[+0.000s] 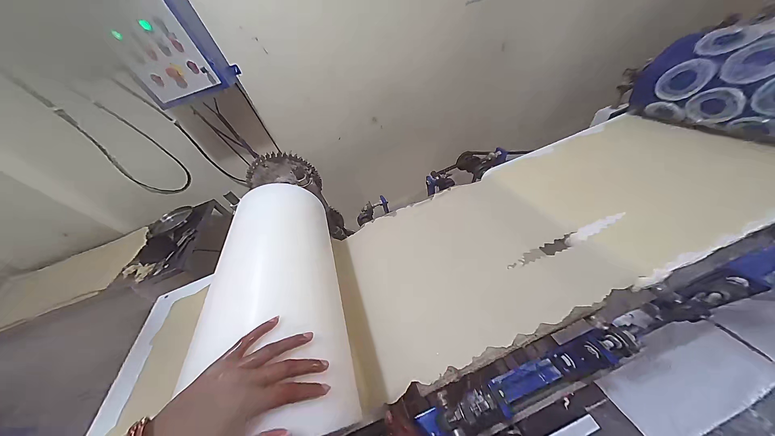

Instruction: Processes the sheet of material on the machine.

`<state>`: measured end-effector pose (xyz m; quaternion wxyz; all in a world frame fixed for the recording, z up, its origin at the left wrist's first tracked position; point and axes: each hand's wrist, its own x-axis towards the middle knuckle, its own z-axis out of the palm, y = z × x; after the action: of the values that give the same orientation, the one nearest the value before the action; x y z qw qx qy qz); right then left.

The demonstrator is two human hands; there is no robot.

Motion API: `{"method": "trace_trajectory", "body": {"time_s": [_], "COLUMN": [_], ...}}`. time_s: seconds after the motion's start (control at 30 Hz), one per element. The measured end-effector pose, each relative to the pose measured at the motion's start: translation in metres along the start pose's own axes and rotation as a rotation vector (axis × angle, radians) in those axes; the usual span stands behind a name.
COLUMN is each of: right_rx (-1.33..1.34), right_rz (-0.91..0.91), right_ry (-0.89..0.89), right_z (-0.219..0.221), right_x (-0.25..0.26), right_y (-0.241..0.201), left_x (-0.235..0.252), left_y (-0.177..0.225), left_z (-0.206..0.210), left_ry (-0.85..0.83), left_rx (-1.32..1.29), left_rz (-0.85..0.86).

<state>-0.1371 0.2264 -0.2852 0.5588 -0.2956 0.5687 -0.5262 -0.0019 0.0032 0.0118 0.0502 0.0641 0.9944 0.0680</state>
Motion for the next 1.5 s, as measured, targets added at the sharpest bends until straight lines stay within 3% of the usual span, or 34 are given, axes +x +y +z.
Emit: {"method": "trace_trajectory", "body": {"time_s": [0.13,0.27,0.4,0.5,0.6,0.67,0.73,0.87,1.0,1.17,1.33,1.5], "right_rx": [-0.014,0.132,0.516,0.847,1.038,1.109,1.100,0.875,0.460,0.266,0.125,0.320], "right_rz": [0.013,0.005,-0.037,-0.156,-0.145,-0.092,-0.059,-0.080,-0.026,0.057,0.097,0.038], "right_ry": [-0.089,0.005,0.131,0.097,0.096,0.170,0.244,0.220,0.201,0.139,0.050,0.283], "right_z": [-0.004,-0.001,-0.001,-0.005,-0.007,-0.008,-0.008,-0.001,0.008,0.007,0.006,0.019], "right_x": [0.009,0.010,0.015,0.017,0.010,0.003,-0.006,-0.013,-0.014,-0.007,0.006,0.011], "right_y": [-0.012,-0.023,-0.013,-0.023,-0.034,-0.044,-0.051,-0.026,-0.009,-0.004,-0.006,-0.017], "left_x": [0.012,0.033,0.056,0.073,0.093,0.110,0.115,0.099,0.073,0.031,0.006,0.005], "left_y": [-0.026,-0.065,-0.110,-0.152,-0.186,-0.180,-0.160,-0.102,-0.030,0.028,-0.008,-0.087], "left_z": [-0.001,-0.014,-0.029,-0.036,-0.037,-0.044,-0.044,-0.032,-0.022,0.001,0.000,-0.009], "left_ry": [0.034,0.015,0.001,0.044,0.089,0.046,0.012,-0.075,-0.154,-0.070,0.117,0.217], "left_rx": [0.054,0.036,0.004,0.031,0.072,0.075,0.070,0.102,0.049,0.014,-0.092,-0.121], "left_rz": [-0.037,-0.148,-0.298,-0.493,-0.734,-0.884,-0.919,-0.770,-0.602,-0.360,-0.138,-0.124]}}
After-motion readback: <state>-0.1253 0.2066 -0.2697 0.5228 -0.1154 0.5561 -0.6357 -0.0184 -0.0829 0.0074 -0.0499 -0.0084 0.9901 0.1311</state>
